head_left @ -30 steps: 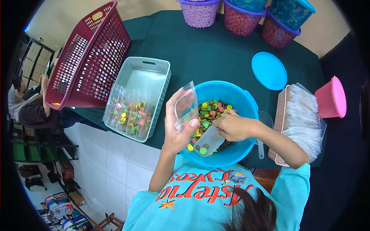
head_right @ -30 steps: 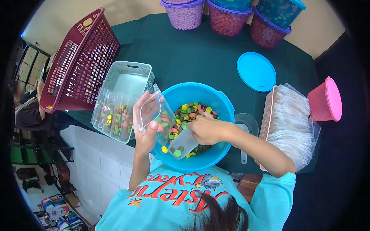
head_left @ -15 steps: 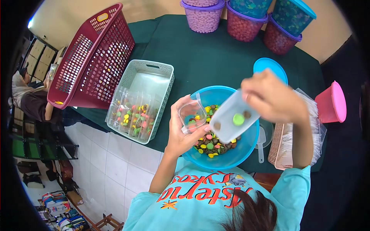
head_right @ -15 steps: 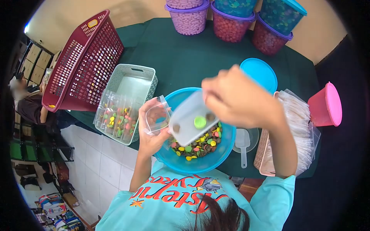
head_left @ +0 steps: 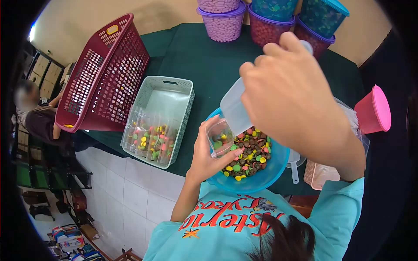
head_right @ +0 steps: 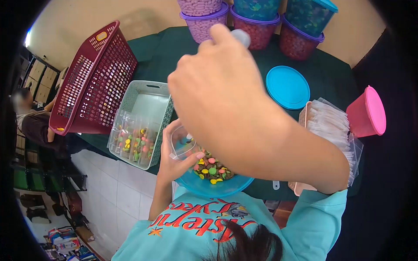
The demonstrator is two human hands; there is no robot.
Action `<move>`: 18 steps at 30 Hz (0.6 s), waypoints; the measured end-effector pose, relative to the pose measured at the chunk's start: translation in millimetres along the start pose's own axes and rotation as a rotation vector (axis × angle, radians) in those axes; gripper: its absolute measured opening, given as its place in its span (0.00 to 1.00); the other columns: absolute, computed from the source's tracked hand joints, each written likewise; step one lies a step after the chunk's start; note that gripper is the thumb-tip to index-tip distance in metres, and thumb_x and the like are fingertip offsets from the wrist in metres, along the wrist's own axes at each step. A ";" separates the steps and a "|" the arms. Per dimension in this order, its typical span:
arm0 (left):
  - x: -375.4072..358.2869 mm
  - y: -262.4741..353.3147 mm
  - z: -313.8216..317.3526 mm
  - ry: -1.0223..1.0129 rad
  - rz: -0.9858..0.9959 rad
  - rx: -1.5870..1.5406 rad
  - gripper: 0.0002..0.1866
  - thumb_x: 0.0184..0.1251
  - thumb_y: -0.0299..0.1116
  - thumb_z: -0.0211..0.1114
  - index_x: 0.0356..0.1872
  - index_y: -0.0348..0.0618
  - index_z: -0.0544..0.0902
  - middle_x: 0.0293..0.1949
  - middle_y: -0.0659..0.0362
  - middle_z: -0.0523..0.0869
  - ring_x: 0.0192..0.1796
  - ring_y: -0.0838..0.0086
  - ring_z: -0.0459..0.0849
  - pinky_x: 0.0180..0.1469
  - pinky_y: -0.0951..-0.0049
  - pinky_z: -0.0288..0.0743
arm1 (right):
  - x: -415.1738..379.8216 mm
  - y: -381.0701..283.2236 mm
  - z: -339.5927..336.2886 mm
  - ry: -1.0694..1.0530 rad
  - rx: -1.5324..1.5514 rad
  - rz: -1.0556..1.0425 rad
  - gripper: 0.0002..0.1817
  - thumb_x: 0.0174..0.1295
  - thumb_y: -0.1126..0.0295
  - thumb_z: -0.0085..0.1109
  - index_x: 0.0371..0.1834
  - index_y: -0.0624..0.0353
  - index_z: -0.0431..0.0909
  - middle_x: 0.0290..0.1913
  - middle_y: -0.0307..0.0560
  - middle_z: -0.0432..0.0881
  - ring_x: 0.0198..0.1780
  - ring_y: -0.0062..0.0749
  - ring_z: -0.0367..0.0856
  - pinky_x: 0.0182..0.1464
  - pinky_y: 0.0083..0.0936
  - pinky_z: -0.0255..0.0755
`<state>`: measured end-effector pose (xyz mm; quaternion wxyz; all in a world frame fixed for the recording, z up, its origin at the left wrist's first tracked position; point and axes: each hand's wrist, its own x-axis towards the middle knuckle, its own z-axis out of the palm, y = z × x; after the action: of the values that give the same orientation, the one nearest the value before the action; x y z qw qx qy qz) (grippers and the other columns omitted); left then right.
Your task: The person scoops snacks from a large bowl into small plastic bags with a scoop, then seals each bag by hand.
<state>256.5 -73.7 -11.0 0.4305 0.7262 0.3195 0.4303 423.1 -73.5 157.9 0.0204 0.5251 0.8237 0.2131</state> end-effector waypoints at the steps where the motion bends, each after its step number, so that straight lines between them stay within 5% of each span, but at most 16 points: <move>1: -0.2 1.5 -0.4 -0.001 -0.001 -0.002 0.43 0.40 0.31 0.75 0.57 0.34 0.59 0.49 0.47 0.72 0.52 0.63 0.74 0.53 0.65 0.68 | -3.0 3.4 1.4 0.039 0.001 0.032 0.07 0.46 0.68 0.54 0.19 0.60 0.75 0.20 0.46 0.77 0.30 0.32 0.73 0.41 0.28 0.59; 5: -0.6 4.3 1.2 0.050 -0.052 -0.188 0.38 0.47 0.29 0.70 0.58 0.37 0.57 0.52 0.47 0.71 0.55 0.61 0.72 0.55 0.63 0.66 | -23.2 13.6 16.9 0.052 0.042 0.110 0.08 0.47 0.68 0.53 0.20 0.61 0.75 0.20 0.46 0.76 0.30 0.34 0.73 0.41 0.29 0.60; 8: -4.6 -2.2 -3.7 0.107 -0.102 -0.396 0.30 0.56 0.31 0.62 0.57 0.39 0.57 0.52 0.46 0.70 0.57 0.60 0.71 0.54 0.59 0.68 | -37.4 3.0 43.1 -0.371 0.182 0.088 0.09 0.48 0.67 0.53 0.22 0.63 0.75 0.22 0.48 0.75 0.31 0.37 0.73 0.41 0.30 0.61; 11: -0.5 -1.6 -10.1 0.139 -0.108 -0.480 0.25 0.61 0.39 0.57 0.54 0.35 0.62 0.49 0.46 0.72 0.55 0.64 0.72 0.49 0.60 0.75 | -56.2 -8.9 83.9 -0.293 0.350 -0.002 0.11 0.52 0.65 0.52 0.27 0.64 0.75 0.28 0.51 0.77 0.35 0.40 0.74 0.43 0.31 0.62; 14: 2.1 8.5 -6.8 0.120 -0.140 -0.590 0.18 0.63 0.36 0.55 0.49 0.34 0.70 0.41 0.52 0.76 0.50 0.67 0.75 0.48 0.66 0.74 | -55.2 -21.8 96.1 0.087 1.121 0.115 0.17 0.59 0.58 0.48 0.37 0.64 0.72 0.30 0.53 0.75 0.36 0.45 0.74 0.42 0.37 0.64; 16: 3.8 10.5 -3.0 0.117 -0.107 -0.583 0.13 0.64 0.32 0.54 0.44 0.33 0.75 0.36 0.55 0.77 0.44 0.70 0.77 0.44 0.71 0.74 | -53.1 -32.1 91.7 0.088 1.464 0.196 0.13 0.60 0.64 0.49 0.36 0.65 0.72 0.31 0.51 0.75 0.33 0.42 0.74 0.36 0.32 0.66; 18: 6.5 9.7 -2.5 0.015 -0.085 -0.495 0.11 0.61 0.27 0.58 0.43 0.34 0.76 0.37 0.56 0.78 0.42 0.74 0.77 0.43 0.71 0.76 | -58.2 -34.8 95.1 0.148 1.486 0.156 0.09 0.59 0.70 0.50 0.36 0.66 0.73 0.31 0.52 0.76 0.30 0.38 0.74 0.32 0.27 0.66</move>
<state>258.0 -71.5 0.6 0.6106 0.5812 0.2380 0.4824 443.9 -105.5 47.5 -0.4100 0.4416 0.7103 -0.3638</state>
